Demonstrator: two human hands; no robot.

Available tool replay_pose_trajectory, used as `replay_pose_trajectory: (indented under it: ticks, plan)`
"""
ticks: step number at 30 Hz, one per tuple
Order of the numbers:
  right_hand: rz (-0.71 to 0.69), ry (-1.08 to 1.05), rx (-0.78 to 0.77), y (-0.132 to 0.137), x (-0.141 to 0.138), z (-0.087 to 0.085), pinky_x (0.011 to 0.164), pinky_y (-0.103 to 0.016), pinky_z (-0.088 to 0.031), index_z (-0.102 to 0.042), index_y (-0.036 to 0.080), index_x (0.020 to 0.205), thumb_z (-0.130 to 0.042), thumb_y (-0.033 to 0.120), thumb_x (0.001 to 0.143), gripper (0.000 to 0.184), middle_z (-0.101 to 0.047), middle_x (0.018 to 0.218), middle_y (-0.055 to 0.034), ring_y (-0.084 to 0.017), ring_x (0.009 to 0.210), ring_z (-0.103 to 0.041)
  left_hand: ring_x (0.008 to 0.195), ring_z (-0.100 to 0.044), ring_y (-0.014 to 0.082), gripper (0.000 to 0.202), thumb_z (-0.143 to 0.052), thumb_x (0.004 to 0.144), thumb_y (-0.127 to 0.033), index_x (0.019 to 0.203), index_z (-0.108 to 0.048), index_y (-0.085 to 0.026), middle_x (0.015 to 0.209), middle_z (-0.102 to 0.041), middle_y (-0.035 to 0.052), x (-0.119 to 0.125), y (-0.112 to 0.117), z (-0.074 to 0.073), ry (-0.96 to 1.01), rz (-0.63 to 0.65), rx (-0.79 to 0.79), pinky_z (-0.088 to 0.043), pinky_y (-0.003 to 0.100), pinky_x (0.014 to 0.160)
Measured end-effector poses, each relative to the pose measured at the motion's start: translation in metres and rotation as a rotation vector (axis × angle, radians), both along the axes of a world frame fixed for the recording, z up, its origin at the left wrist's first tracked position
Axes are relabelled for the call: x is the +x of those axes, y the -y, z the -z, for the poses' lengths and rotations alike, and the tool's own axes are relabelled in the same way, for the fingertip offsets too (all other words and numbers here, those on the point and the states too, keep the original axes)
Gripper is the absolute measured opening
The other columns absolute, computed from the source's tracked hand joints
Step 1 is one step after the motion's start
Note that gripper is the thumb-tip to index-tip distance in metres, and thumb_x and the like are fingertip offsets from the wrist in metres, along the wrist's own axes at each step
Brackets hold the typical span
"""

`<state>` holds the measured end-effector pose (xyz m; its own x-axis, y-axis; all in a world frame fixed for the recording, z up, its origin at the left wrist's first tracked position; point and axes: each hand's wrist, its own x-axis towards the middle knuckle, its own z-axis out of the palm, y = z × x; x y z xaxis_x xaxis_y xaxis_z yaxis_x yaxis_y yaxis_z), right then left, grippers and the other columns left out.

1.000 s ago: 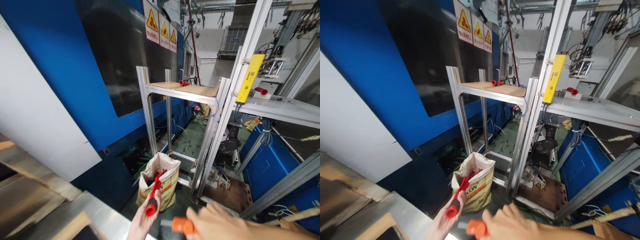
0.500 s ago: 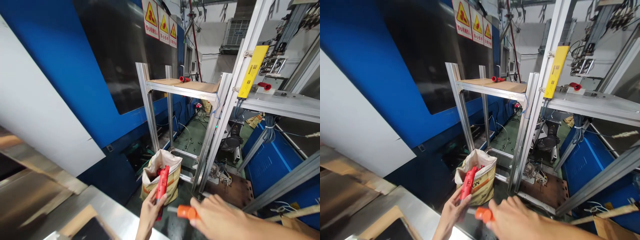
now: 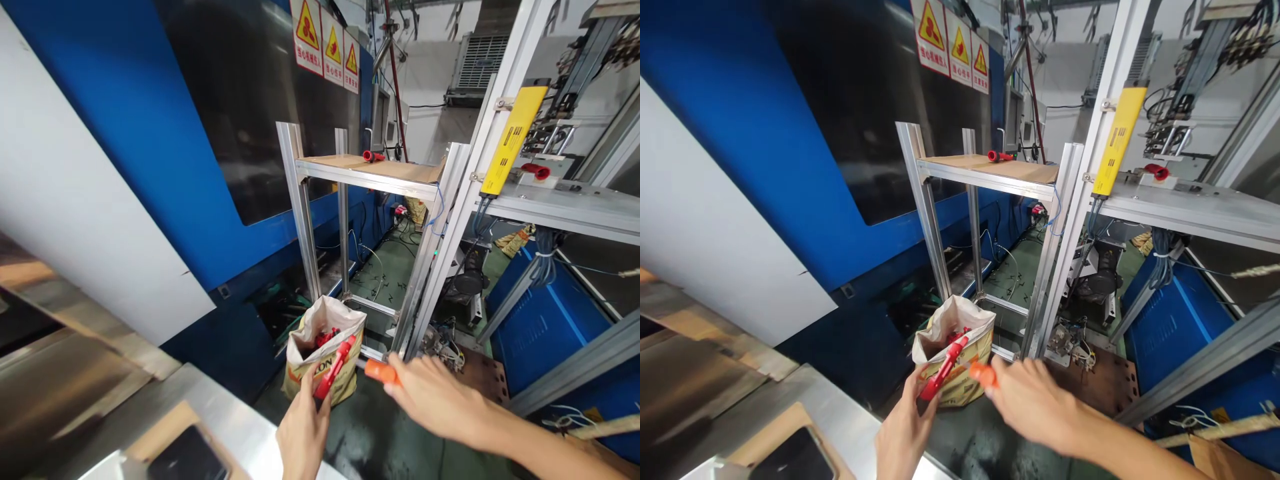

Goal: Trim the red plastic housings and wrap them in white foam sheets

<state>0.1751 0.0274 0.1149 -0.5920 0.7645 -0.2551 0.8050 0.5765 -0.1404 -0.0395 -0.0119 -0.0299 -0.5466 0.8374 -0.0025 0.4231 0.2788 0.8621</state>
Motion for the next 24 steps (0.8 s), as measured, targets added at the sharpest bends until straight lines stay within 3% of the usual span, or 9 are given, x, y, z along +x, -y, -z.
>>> replay_pose_trajectory:
  ticks: [3, 6, 9, 13, 14, 16, 18, 22, 24]
  plan:
    - [-0.009, -0.013, -0.038, 0.002, 0.003, -0.001, 0.075, -0.043, -0.051, -0.053, 0.015, 0.126, -0.033, 0.034, 0.098, 0.039, -0.069, 0.097, -0.0154, -0.033, 0.089, -0.067, 0.081, -0.054, 0.029, 0.056, -0.073, 0.066, -0.03, 0.121, -0.063, -0.03, 0.095, -0.066, 0.0078, -0.004, -0.003, -0.002, 0.146, -0.024, 0.054, -0.03, 0.028, 0.057]
    - [-0.013, -0.052, -0.05, -0.001, 0.007, 0.0, 0.074, -0.043, -0.05, -0.053, 0.016, 0.124, -0.032, 0.035, 0.098, 0.038, -0.069, 0.095, -0.0154, -0.034, 0.088, -0.067, 0.078, -0.056, 0.0239, 0.052, -0.077, 0.064, -0.029, 0.114, -0.066, -0.026, 0.099, -0.067, 0.006, -0.012, -0.005, 0.0, 0.437, -0.005, 0.089, -0.039, 0.025, 0.057]
    - [0.04, -0.074, -0.02, -0.008, 0.011, 0.003, 0.073, -0.041, -0.048, -0.054, 0.016, 0.119, -0.03, 0.035, 0.098, 0.038, -0.068, 0.094, -0.0146, -0.033, 0.087, -0.066, 0.061, -0.058, 0.0188, 0.053, -0.075, 0.069, -0.03, 0.118, -0.059, -0.019, 0.084, -0.068, 0.0061, -0.019, -0.003, 0.0, 0.842, 0.059, 0.063, -0.044, 0.024, 0.047]
    - [0.039, -0.089, -0.026, -0.007, 0.011, 0.001, 0.073, -0.038, -0.046, -0.053, 0.018, 0.12, -0.031, 0.038, 0.098, 0.037, -0.068, 0.095, -0.0129, -0.031, 0.089, -0.066, 0.042, -0.056, 0.0141, 0.03, -0.058, 0.085, -0.016, 0.114, -0.057, -0.008, 0.064, -0.063, 0.0035, -0.023, 0.004, -0.005, 1.322, 0.085, -0.019, -0.043, 0.021, 0.033]
    - [0.059, -0.082, -0.026, -0.004, 0.01, -0.001, 0.072, -0.038, -0.046, -0.054, 0.018, 0.119, -0.031, 0.037, 0.099, 0.036, -0.068, 0.094, -0.0131, -0.031, 0.087, -0.066, 0.044, -0.059, 0.0151, 0.027, -0.051, 0.089, -0.012, 0.114, -0.056, -0.005, 0.063, -0.062, 0.0039, -0.023, 0.004, -0.006, 1.413, 0.06, -0.018, -0.048, 0.022, 0.036]
    - [0.026, -0.05, -0.086, 0.006, 0.007, -0.003, 0.072, -0.038, -0.046, -0.055, 0.018, 0.118, -0.034, 0.036, 0.097, 0.035, -0.068, 0.095, -0.014, -0.033, 0.089, -0.066, 0.06, -0.068, 0.0177, 0.028, -0.038, 0.095, -0.01, 0.117, -0.053, -0.002, 0.066, -0.064, 0.0055, -0.024, 0.001, -0.007, 1.564, -0.009, 0.038, -0.061, 0.028, 0.056]
    - [-0.06, -0.017, -0.176, 0.017, 0.003, -0.004, 0.074, -0.04, -0.047, -0.056, 0.019, 0.121, -0.04, 0.037, 0.095, 0.035, -0.069, 0.099, -0.0154, -0.035, 0.094, -0.065, 0.076, -0.07, 0.0176, 0.033, -0.03, 0.1, -0.014, 0.122, -0.05, -0.001, 0.074, -0.066, 0.0075, -0.026, -0.006, -0.004, 1.685, -0.088, 0.123, -0.062, 0.032, 0.074]
    - [-0.036, 0.008, -0.145, 0.026, -0.009, 0.006, 0.076, -0.045, -0.049, -0.055, 0.016, 0.125, -0.038, 0.029, 0.095, 0.037, -0.069, 0.101, -0.0188, -0.037, 0.093, -0.066, 0.073, -0.069, 0.013, 0.032, -0.031, 0.102, -0.022, 0.122, -0.051, -0.008, 0.091, -0.068, 0.0071, -0.027, -0.024, 0.004, 1.805, -0.29, 0.21, -0.061, 0.023, 0.062]
    - [-0.072, 0.053, -0.186, 0.024, -0.013, 0.013, 0.074, -0.046, -0.049, -0.057, 0.015, 0.123, -0.047, 0.03, 0.092, 0.036, -0.07, 0.099, -0.0201, -0.039, 0.091, -0.067, 0.072, -0.069, 0.013, 0.027, -0.036, 0.101, -0.021, 0.118, -0.054, -0.011, 0.09, -0.068, 0.0046, -0.026, -0.027, 0.006, 1.798, -0.364, 0.234, -0.061, 0.023, 0.06]
